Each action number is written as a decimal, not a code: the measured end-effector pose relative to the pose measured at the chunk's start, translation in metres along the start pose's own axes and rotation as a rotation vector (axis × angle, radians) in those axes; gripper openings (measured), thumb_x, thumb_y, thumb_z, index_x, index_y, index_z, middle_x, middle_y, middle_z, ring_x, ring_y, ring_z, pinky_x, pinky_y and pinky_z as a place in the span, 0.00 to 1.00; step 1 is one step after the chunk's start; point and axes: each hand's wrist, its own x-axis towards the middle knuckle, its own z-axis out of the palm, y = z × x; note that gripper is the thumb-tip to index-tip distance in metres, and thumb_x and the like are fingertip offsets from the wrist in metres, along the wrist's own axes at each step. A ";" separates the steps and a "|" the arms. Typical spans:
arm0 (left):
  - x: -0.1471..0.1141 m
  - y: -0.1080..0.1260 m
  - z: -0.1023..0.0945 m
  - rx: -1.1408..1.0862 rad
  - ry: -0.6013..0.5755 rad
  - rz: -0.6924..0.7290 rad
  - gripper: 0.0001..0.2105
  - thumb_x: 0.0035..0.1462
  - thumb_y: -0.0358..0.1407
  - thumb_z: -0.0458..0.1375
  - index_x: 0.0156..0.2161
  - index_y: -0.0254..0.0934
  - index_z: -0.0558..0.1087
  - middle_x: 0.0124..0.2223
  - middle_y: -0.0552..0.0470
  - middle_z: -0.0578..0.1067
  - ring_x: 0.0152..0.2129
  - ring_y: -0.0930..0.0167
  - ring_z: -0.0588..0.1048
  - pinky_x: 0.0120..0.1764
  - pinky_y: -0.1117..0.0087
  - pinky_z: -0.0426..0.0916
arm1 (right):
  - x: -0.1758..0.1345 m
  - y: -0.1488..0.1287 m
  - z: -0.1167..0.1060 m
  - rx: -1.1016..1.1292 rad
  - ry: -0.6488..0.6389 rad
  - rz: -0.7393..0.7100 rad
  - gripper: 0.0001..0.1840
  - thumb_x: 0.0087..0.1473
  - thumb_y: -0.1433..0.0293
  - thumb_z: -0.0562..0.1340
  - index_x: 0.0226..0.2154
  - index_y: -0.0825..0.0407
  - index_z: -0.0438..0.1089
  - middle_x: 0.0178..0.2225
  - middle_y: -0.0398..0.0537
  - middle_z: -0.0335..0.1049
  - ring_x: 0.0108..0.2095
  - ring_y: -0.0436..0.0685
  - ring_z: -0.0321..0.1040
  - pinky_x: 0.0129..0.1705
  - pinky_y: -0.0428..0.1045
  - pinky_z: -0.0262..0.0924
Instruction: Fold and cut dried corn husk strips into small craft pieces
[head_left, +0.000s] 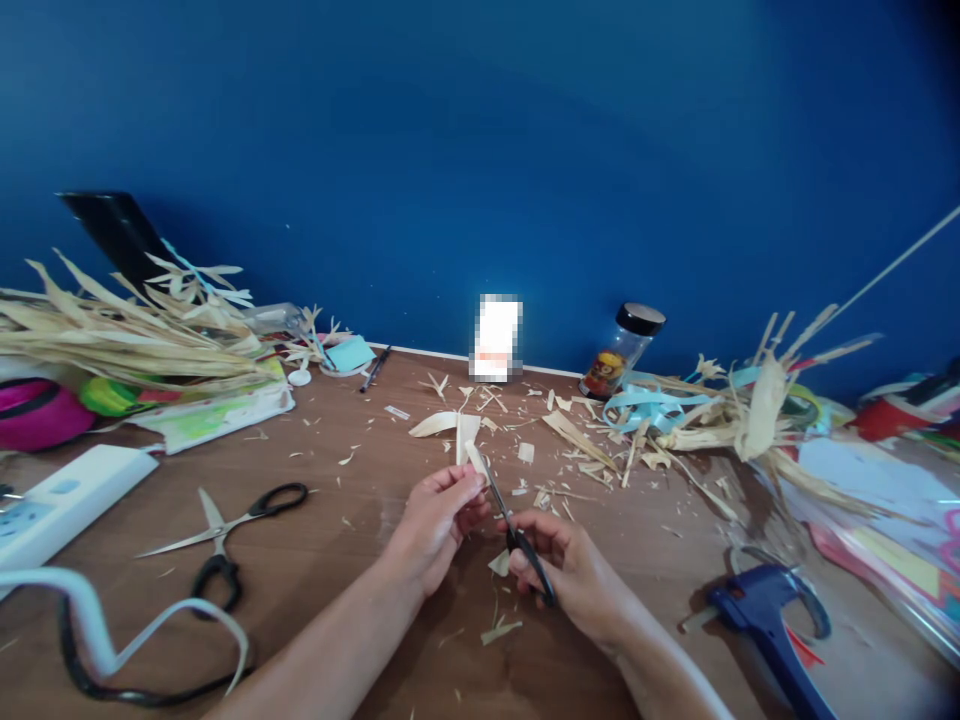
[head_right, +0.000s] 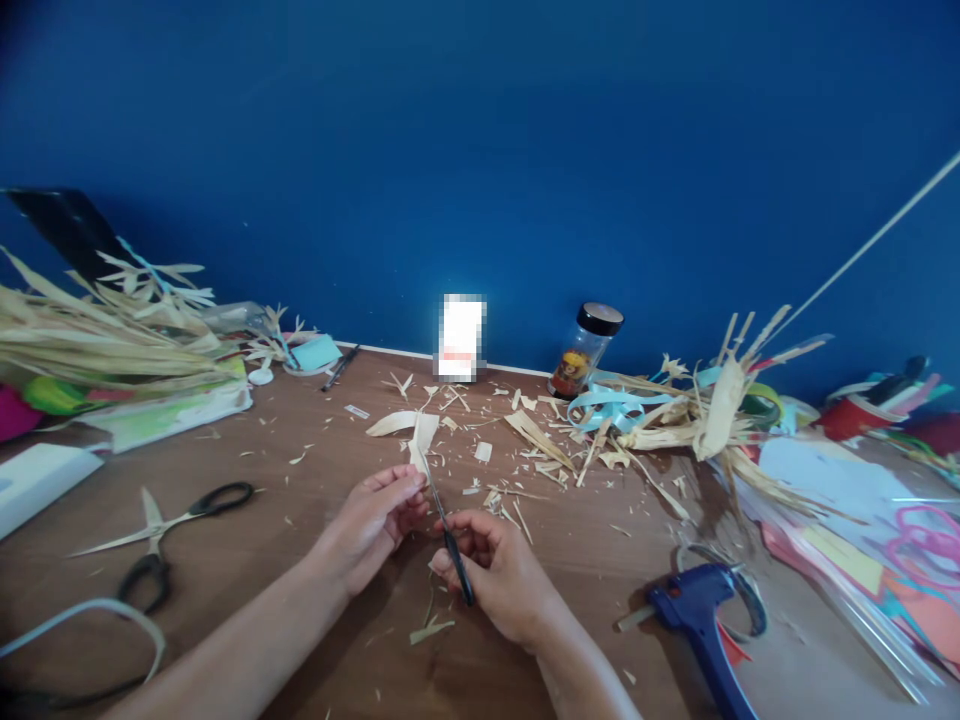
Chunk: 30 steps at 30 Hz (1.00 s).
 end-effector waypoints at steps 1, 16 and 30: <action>0.000 0.000 0.000 0.000 -0.001 -0.001 0.07 0.38 0.28 0.65 0.26 0.31 0.71 0.21 0.57 0.70 0.17 0.80 0.68 0.25 0.79 0.69 | 0.000 0.000 0.000 0.003 0.003 0.000 0.21 0.39 0.60 0.66 0.36 0.54 0.67 0.20 0.38 0.62 0.20 0.45 0.59 0.19 0.40 0.53; 0.000 -0.001 -0.001 0.011 0.012 -0.012 0.06 0.39 0.28 0.65 0.26 0.31 0.72 0.21 0.57 0.70 0.17 0.81 0.68 0.25 0.80 0.69 | 0.000 0.000 -0.001 -0.007 0.012 0.005 0.21 0.40 0.60 0.66 0.36 0.55 0.66 0.20 0.38 0.62 0.19 0.44 0.58 0.19 0.40 0.52; 0.000 0.001 -0.001 -0.003 0.036 -0.001 0.03 0.43 0.26 0.61 0.26 0.31 0.71 0.22 0.56 0.69 0.18 0.81 0.68 0.24 0.80 0.69 | -0.001 -0.001 -0.030 -0.654 0.458 -0.207 0.15 0.46 0.64 0.60 0.39 0.48 0.61 0.29 0.43 0.68 0.29 0.53 0.65 0.30 0.46 0.55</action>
